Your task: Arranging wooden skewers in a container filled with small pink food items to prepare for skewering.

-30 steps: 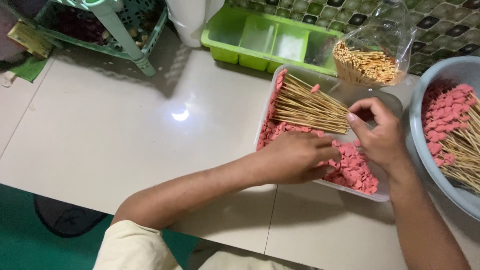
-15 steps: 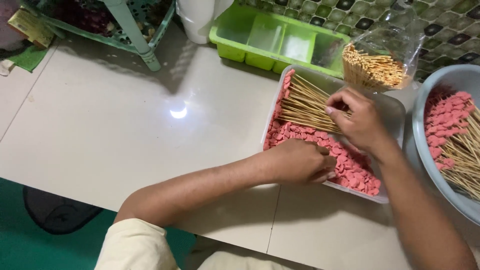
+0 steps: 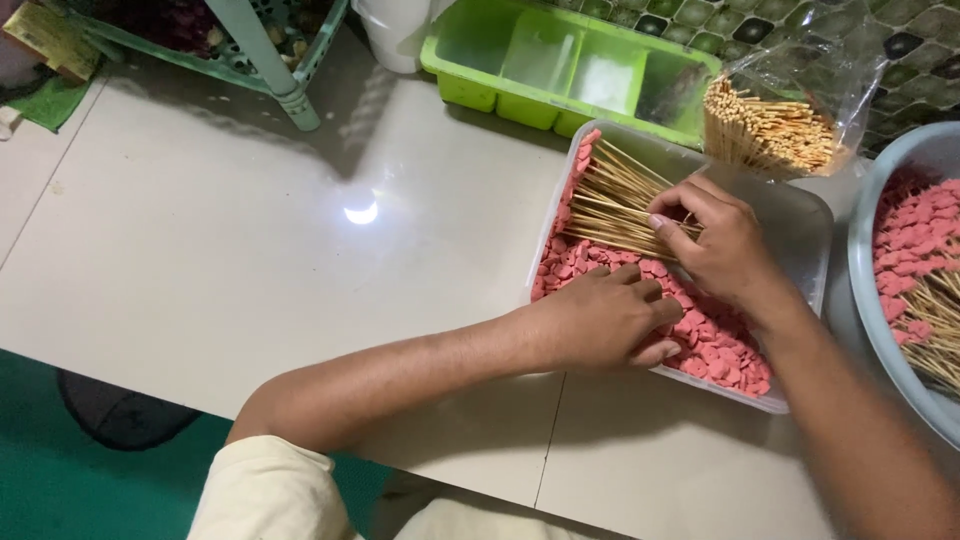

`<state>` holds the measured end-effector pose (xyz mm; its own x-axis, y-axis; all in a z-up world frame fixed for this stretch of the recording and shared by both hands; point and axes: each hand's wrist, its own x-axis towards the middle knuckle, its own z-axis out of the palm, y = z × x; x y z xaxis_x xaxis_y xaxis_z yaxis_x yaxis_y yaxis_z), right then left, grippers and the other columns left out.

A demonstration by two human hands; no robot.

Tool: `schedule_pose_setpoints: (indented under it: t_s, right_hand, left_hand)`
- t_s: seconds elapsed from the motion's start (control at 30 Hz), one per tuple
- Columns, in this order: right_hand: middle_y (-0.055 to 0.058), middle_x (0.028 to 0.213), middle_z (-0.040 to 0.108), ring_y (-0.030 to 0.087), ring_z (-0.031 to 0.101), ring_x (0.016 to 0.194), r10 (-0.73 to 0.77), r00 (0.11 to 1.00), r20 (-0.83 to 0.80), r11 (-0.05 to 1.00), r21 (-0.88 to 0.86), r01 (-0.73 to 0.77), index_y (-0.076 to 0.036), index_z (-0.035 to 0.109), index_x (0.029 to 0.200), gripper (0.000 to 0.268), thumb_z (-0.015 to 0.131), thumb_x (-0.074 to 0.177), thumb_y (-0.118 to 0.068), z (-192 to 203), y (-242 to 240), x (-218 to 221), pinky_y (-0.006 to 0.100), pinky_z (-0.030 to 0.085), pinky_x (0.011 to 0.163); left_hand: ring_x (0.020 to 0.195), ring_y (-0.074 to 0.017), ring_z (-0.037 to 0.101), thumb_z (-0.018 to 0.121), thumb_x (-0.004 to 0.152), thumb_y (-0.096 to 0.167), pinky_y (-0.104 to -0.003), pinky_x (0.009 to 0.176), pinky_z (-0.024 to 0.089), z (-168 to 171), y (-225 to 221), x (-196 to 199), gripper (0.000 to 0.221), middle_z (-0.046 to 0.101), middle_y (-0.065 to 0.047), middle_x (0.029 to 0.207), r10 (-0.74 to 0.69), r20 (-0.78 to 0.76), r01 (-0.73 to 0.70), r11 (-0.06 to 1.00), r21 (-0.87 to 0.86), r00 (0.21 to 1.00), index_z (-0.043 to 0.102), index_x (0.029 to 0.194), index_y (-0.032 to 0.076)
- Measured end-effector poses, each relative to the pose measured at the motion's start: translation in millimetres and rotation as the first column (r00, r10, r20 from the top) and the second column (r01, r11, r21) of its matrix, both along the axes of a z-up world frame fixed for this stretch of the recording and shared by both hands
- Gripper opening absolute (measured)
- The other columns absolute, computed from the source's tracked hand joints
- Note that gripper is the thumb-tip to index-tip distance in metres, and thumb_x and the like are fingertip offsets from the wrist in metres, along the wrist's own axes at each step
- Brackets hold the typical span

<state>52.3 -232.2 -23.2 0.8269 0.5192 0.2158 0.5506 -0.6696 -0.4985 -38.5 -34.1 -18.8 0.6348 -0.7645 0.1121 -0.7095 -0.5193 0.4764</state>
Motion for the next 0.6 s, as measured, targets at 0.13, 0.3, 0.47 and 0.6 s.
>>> schedule_pose_setpoints:
  t_s: [0.13, 0.3, 0.47, 0.6]
  right_hand:
    - [0.012, 0.094, 0.066, 0.036, 0.068, 0.095, 0.006, 1.0, 0.013, 1.0, -0.001, -0.006, -0.013, 0.073, 0.108, 0.01, 0.075, 0.098, -0.014, 1, 2, 0, 0.044, 0.053, 0.084]
    - [0.014, 0.093, 0.066, 0.039, 0.068, 0.095, 0.026, 1.0, 0.008, 0.999, -0.038, -0.025, -0.011, 0.071, 0.107, 0.012, 0.074, 0.095, -0.012, 0, 5, 0, 0.048, 0.053, 0.082]
    - [0.013, 0.093, 0.065, 0.038, 0.068, 0.094, 0.031, 0.999, -0.021, 0.998, -0.046, -0.032, -0.013, 0.071, 0.108, 0.013, 0.073, 0.095, -0.012, -7, 2, 3, 0.048, 0.054, 0.082]
    - [0.015, 0.09, 0.065, 0.04, 0.069, 0.093, 0.024, 0.999, -0.026, 0.998, -0.063, -0.025, -0.012, 0.07, 0.106, 0.012, 0.072, 0.094, -0.012, -2, 7, 1, 0.049, 0.054, 0.08]
  left_hand:
    - [0.117, -0.0421, 0.067, 0.041, 0.101, 0.046, -0.058, 0.092, 0.057, -3, -1, 1, 0.051, 0.072, -0.021, 0.116, -0.005, -0.018, 0.005, 1.0, 0.0, 1.0, 0.067, 0.127, 0.011]
    - [0.117, -0.0448, 0.067, 0.041, 0.101, 0.046, -0.06, 0.092, 0.056, -7, -2, 2, 0.051, 0.07, -0.023, 0.117, -0.023, -0.051, 0.022, 1.0, -0.018, 0.998, 0.063, 0.128, 0.009]
    - [0.117, -0.0451, 0.066, 0.042, 0.101, 0.043, -0.06, 0.092, 0.056, 2, 1, 1, 0.048, 0.07, -0.022, 0.117, -0.027, -0.071, 0.027, 1.0, -0.003, 0.997, 0.064, 0.125, 0.009]
    - [0.117, -0.0454, 0.066, 0.044, 0.101, 0.041, -0.06, 0.09, 0.057, 4, 1, 0, 0.046, 0.07, -0.023, 0.116, -0.035, -0.066, 0.036, 0.999, 0.01, 0.997, 0.064, 0.126, 0.008]
